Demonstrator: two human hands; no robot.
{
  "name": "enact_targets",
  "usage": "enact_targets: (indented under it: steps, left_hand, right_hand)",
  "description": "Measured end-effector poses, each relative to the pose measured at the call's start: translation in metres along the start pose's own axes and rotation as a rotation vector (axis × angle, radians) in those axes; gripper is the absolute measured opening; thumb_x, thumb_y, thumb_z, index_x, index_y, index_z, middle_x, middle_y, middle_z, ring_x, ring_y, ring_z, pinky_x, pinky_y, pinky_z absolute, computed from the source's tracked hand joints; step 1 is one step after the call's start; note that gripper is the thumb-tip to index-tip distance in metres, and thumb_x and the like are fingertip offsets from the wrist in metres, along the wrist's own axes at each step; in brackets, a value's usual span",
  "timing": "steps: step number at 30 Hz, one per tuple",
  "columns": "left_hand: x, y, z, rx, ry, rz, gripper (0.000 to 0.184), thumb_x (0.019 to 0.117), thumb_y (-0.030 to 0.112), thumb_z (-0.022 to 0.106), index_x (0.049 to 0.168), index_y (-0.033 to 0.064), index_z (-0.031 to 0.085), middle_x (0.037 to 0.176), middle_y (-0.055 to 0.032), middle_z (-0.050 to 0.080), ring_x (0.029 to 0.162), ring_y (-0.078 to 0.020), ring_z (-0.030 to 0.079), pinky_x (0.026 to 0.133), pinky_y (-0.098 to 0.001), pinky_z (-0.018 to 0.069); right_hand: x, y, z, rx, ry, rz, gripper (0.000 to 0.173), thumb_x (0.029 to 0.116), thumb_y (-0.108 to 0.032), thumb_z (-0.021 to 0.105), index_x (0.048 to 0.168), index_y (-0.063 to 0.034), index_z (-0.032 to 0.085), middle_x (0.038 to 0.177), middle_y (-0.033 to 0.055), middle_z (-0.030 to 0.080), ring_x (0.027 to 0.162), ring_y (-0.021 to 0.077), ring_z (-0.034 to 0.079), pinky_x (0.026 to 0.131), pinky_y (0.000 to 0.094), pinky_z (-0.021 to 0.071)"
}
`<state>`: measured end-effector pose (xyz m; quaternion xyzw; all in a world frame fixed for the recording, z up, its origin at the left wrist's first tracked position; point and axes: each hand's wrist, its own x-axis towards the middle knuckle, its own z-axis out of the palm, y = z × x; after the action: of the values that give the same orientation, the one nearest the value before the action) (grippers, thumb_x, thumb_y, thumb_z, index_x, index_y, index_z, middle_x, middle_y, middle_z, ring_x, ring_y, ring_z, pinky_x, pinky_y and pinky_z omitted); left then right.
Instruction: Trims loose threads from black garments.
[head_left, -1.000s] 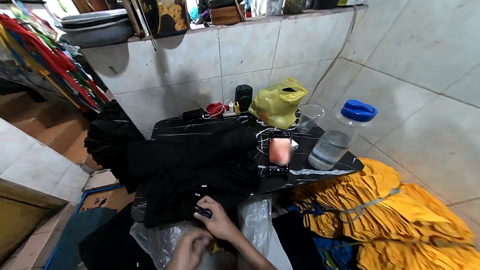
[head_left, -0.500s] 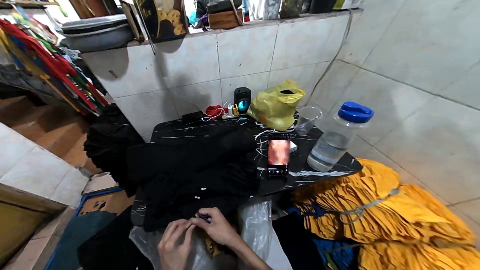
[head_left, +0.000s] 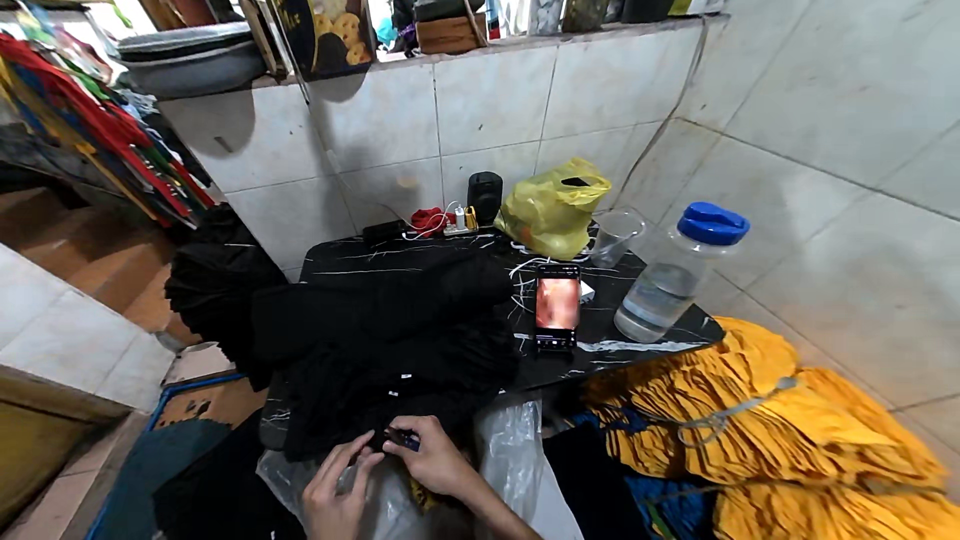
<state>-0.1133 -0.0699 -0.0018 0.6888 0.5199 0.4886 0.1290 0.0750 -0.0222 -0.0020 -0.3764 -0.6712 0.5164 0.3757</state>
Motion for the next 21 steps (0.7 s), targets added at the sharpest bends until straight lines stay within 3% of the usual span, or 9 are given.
enact_targets:
  steps: [4,7,9,11,13,15,16,21]
  left_hand:
    - [0.002,-0.006,-0.005,0.093,-0.041,0.033,0.014,0.0926,0.02,0.073,0.093,0.0082,0.08,0.097,-0.0032,0.075,0.094,-0.0059,0.071,0.088,-0.022,0.0588]
    - [0.003,-0.002,-0.008,0.136,-0.077,0.09,0.019,0.0988,0.02,0.064,0.093,0.0062,0.075,0.101,-0.0055,0.073,0.103,-0.0112,0.069,0.095,-0.0258,0.0563]
    - [0.003,0.0,-0.007,0.119,-0.08,0.111,0.021,0.1014,0.02,0.06,0.095,0.0047,0.072,0.104,-0.0076,0.072,0.107,-0.0135,0.067,0.098,-0.0272,0.0546]
    - [0.003,0.001,-0.004,0.077,-0.072,0.107,0.019,0.1011,0.018,0.06,0.096,0.0029,0.071,0.104,-0.0078,0.072,0.104,-0.0114,0.069,0.095,-0.0249,0.0567]
    - [0.002,0.0,-0.003,0.014,-0.056,0.065,0.018,0.0974,0.018,0.067,0.1,0.0016,0.073,0.104,-0.0067,0.074,0.098,-0.0092,0.071,0.09,-0.0245,0.0598]
    - [0.002,-0.001,-0.005,0.0,-0.083,0.006,0.03,0.0923,0.023,0.076,0.114,0.0012,0.075,0.104,-0.0067,0.074,0.093,-0.0079,0.071,0.087,-0.0241,0.06]
    - [0.001,-0.003,-0.007,0.01,-0.095,0.001,0.029,0.0909,0.022,0.077,0.113,0.0031,0.077,0.103,-0.0063,0.075,0.092,-0.0075,0.071,0.087,-0.0239,0.0597]
    - [0.001,-0.009,-0.016,0.012,-0.093,0.031,0.008,0.0897,0.014,0.076,0.093,0.009,0.081,0.096,-0.0027,0.076,0.093,-0.0051,0.071,0.086,-0.0202,0.0596]
  right_hand:
    - [-0.003,0.0,0.0,-0.085,-0.017,-0.012,0.022,0.1011,-0.02,0.064,0.11,-0.0025,0.072,0.102,0.0112,0.072,0.097,0.0182,0.069,0.091,0.0383,0.0543]
    - [-0.003,0.0,0.001,-0.09,0.008,-0.018,0.022,0.1012,-0.021,0.064,0.11,-0.0024,0.072,0.101,0.0113,0.072,0.096,0.0183,0.069,0.09,0.0381,0.0548]
    - [-0.002,-0.002,0.001,-0.088,0.02,-0.012,0.023,0.1016,-0.022,0.063,0.11,-0.0023,0.072,0.101,0.0109,0.072,0.096,0.0176,0.068,0.09,0.0371,0.0545]
    - [-0.001,-0.002,0.001,-0.087,0.023,-0.01,0.023,0.102,-0.022,0.063,0.11,-0.0025,0.071,0.102,0.0109,0.072,0.097,0.0178,0.069,0.09,0.0374,0.0543]
    - [-0.001,-0.002,0.001,-0.095,0.025,-0.006,0.021,0.1017,-0.02,0.062,0.111,-0.0029,0.071,0.103,0.0109,0.073,0.098,0.018,0.069,0.091,0.0379,0.0546]
    - [-0.001,-0.003,0.001,-0.107,0.022,-0.011,0.019,0.1009,-0.018,0.062,0.111,-0.0037,0.071,0.103,0.0106,0.073,0.097,0.0179,0.069,0.091,0.0387,0.0549]
    - [-0.001,-0.002,0.001,-0.115,0.016,-0.018,0.019,0.1006,-0.017,0.062,0.111,-0.0039,0.071,0.102,0.0105,0.073,0.097,0.0181,0.069,0.09,0.0391,0.0551]
    - [-0.003,-0.001,0.001,-0.146,0.004,-0.018,0.018,0.0994,-0.015,0.062,0.111,-0.0057,0.072,0.103,0.0098,0.073,0.098,0.0191,0.07,0.09,0.041,0.056]
